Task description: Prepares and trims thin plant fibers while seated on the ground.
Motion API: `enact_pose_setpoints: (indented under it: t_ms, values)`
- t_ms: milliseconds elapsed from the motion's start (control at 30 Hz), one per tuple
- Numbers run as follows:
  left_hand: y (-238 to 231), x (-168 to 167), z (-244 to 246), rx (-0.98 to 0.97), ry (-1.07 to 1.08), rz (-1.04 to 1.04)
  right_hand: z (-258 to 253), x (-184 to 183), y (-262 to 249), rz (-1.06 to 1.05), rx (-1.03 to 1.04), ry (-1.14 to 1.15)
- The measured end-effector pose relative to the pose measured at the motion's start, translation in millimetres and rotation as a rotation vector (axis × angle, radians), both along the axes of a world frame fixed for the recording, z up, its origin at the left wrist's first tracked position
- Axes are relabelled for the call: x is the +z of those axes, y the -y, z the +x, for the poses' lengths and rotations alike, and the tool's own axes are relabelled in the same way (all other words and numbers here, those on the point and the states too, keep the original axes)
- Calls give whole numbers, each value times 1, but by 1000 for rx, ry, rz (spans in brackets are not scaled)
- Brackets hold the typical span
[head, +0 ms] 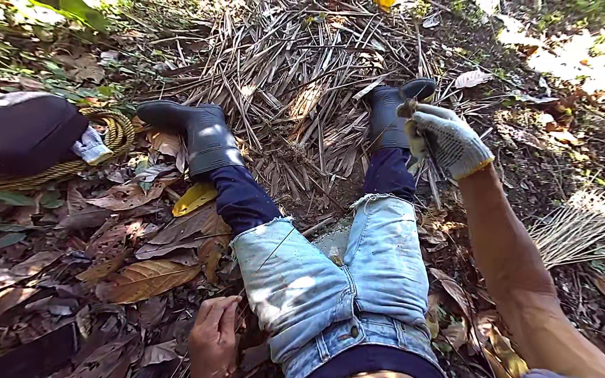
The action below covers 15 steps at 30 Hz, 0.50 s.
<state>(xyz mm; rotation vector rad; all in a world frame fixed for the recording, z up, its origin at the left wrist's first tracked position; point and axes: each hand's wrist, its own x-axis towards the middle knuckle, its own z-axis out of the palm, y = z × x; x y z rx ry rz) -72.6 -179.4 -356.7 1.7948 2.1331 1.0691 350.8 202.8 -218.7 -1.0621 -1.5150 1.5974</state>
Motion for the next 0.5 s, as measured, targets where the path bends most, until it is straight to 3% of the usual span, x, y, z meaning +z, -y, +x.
enact_pose_setpoints:
  t_ms: [133,233,333,433,500]
  values:
    - [46,-19,-34,155,-29,-117,46,14,-39,41,-261,78]
    - [39,-17,-33,260,-12,-112,60,16,-36,102,-448,142]
    - [-19,8,11,242,77,-31,20,4,11,113,-179,218]
    - [-87,29,58,103,147,36,-47,-13,74,62,123,265]
    - [-118,37,84,3,161,71,-78,-33,106,24,282,181]
